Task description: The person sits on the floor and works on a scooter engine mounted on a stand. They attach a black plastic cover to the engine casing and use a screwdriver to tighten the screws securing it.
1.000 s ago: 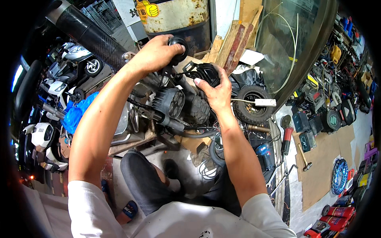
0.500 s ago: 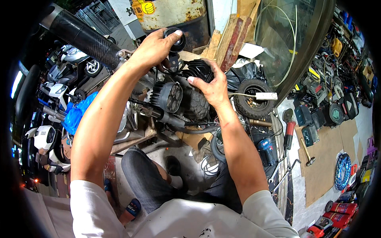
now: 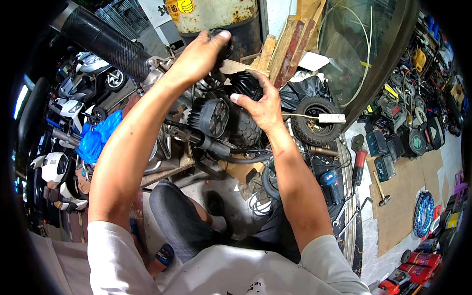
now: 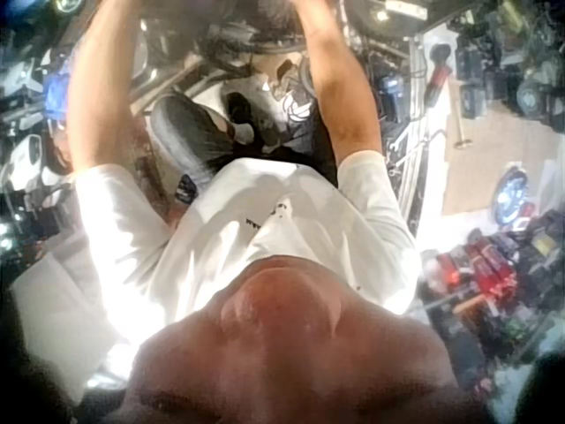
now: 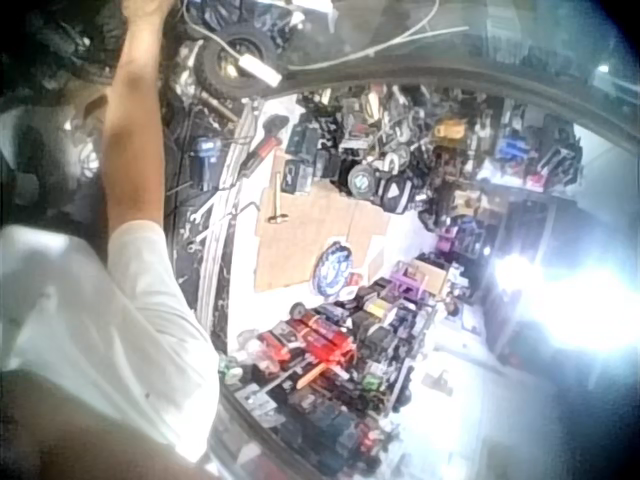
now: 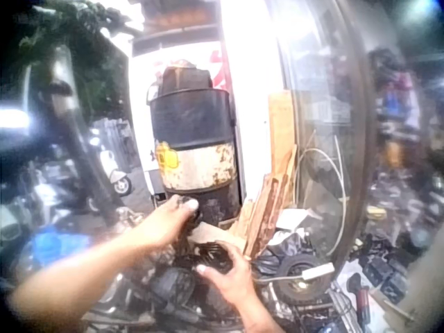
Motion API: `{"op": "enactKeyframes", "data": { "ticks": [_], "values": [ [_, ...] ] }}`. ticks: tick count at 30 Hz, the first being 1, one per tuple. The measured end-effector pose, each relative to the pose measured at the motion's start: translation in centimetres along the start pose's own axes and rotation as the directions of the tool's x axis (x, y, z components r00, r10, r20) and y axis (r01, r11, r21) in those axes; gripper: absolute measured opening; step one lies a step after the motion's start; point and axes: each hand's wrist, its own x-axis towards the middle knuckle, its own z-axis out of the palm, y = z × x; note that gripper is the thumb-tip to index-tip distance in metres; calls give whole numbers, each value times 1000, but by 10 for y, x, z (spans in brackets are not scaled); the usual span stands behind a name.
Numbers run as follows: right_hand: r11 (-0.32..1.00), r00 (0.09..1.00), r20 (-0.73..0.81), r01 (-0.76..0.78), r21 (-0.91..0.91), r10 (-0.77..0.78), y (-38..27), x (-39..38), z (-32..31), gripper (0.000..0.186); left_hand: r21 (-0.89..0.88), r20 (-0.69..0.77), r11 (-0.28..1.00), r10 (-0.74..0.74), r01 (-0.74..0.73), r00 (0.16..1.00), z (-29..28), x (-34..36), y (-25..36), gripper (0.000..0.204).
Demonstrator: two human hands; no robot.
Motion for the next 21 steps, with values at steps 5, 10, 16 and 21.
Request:
{"op": "enactKeyframes", "data": {
  "ticks": [5, 10, 16, 21],
  "values": [
    [999, 1000, 0, -19, -27, 19, 12, -2, 7, 81, 350, 107, 935, 16, -53, 994, -3, 4, 5, 78],
    [985, 990, 79, -126, 120, 117, 22, 2, 12, 85, 447, 200, 893, -41, -54, 979, -5, 11, 15, 76],
    [998, 999, 39, -35, 49, 34, 18, -7, 20, 82, 71, 180, 965, -261, 252, 948, -5, -11, 13, 54],
    [997, 999, 18, -38, 70, 36, 17, -9, 20, 79, -39, -91, 988, -152, 149, 984, 16, -50, 0, 53]
  ]
}}
